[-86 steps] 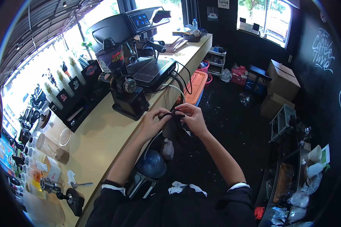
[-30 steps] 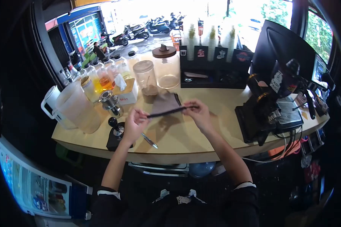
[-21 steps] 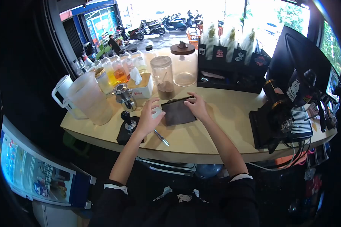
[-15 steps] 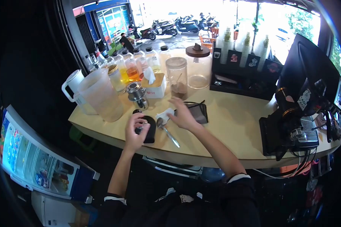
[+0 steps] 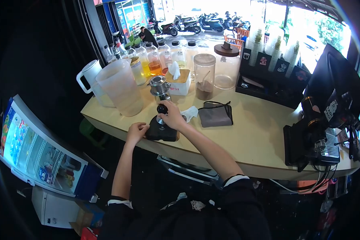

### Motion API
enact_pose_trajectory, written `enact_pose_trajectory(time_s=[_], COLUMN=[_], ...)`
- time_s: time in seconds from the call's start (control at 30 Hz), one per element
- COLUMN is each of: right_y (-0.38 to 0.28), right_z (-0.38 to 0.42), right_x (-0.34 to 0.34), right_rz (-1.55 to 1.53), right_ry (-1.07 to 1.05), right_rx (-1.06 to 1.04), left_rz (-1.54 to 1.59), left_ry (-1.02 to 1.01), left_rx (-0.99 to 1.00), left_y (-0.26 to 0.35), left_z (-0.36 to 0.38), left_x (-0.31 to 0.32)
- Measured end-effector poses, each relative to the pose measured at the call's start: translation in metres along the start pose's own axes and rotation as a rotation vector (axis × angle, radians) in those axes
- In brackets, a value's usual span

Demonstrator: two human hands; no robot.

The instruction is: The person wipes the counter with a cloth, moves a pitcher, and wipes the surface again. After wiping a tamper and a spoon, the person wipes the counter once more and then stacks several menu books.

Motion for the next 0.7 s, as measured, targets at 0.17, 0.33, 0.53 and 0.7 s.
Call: enact_pose_trajectory(time_s=[0.17,0.33,0.53,0.7], right_y=[-0.038,-0.069,-0.129,-0.149], right_z=[0.027,0.064,0.148,0.23], right_x=[-0.055,-0.136,-0.236,-0.302], right_rz=[-0.377,-0.347,-0.108,0.048], right_ry=[0.11,0.257,0.435,0.59], right_rx=[0.205,-0.088,-0.032,0.069], left_rz=[0.405,0.617,0.768,0.643], left_ry=[-0.299,-0.272,-0.461,-0.662], left_rx=[-0.113,0.039,0.102,0.091], left_y=[0.013,0.073,0.164,0.22], left_z=[-0.001,0.026,0.072,0.115], left_x=[-0.008,-0.026,0.035,0.152])
Point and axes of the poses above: each hand's wrist, its own z-axis away from the middle knuckle, its own x-axis out of the palm, y = z × x, the point moved 3 cm from there along -z, towards the middle knuckle
